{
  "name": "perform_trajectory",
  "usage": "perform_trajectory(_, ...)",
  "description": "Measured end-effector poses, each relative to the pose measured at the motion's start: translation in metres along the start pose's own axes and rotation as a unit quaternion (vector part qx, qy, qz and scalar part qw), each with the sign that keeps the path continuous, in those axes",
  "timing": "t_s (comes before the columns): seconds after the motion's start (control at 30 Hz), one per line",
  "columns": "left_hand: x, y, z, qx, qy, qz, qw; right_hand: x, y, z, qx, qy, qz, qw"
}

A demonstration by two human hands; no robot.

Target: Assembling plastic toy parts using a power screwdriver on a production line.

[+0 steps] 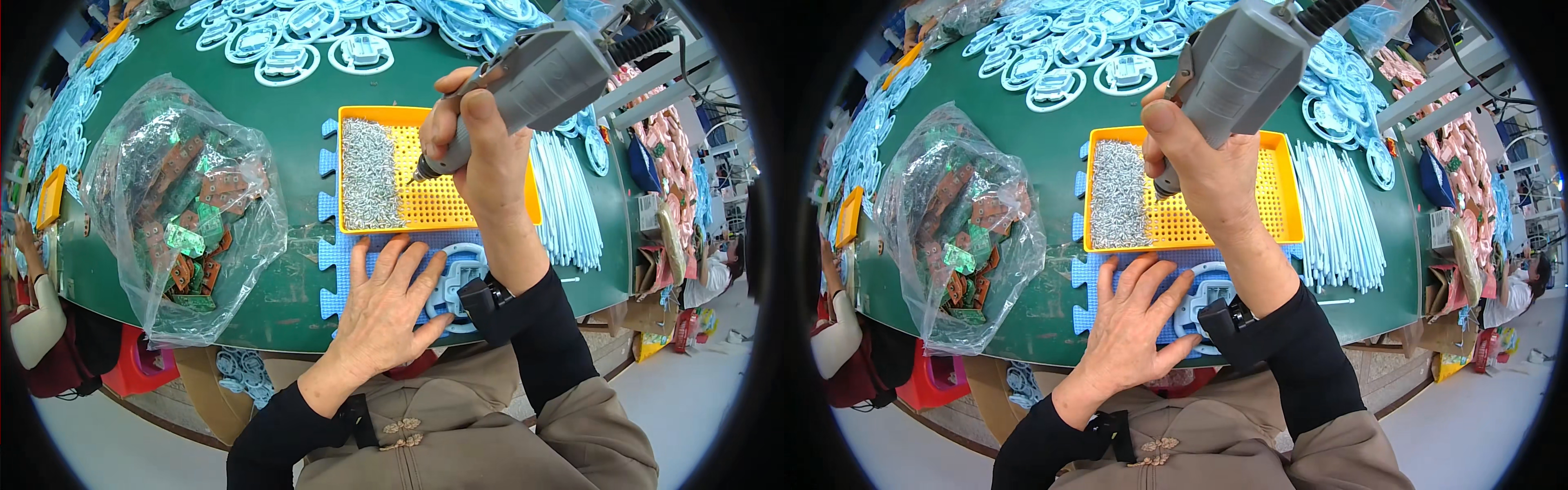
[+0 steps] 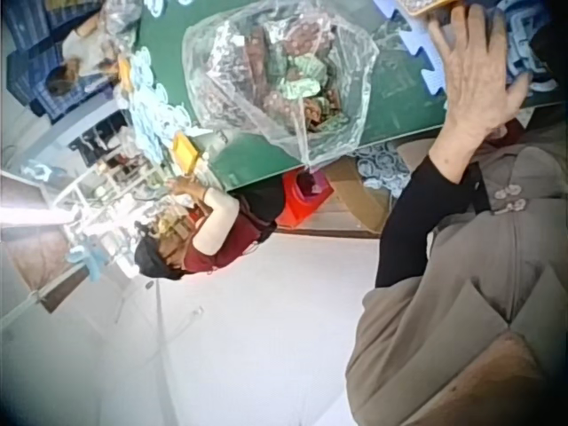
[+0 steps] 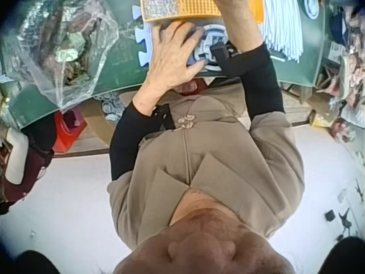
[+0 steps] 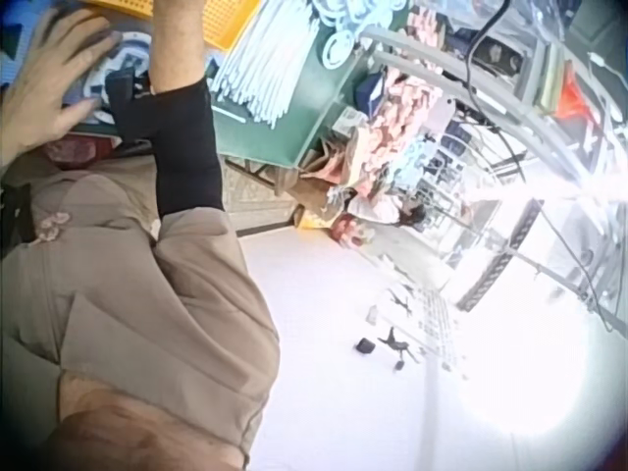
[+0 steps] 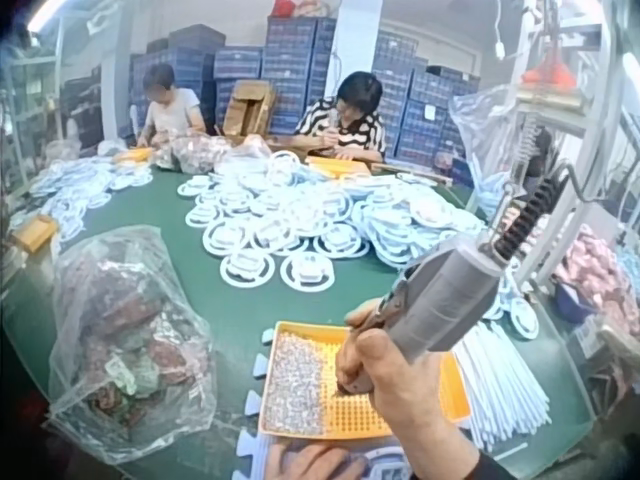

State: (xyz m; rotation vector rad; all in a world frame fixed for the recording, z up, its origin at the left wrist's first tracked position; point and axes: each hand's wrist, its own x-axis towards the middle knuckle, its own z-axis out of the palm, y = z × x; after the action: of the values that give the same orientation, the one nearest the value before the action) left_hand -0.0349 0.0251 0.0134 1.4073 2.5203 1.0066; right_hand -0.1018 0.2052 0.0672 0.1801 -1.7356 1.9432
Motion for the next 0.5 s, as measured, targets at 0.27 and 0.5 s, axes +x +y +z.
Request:
perform_trajectory(0.27, 0.0, 0.001, -0.001, 0.002, 0.005, 0.004, 1.0, -0.002, 0.002, -0.002, 0.0, 0.001, 0.012, 1.0)
perform_trajectory(0.5, 0.001, 0.007, 0.001, -0.021, 0.015, -0.001, 1.0, -0.001, -0.013, -0.003, -0.023, -0.011, -0.032, 0.999)
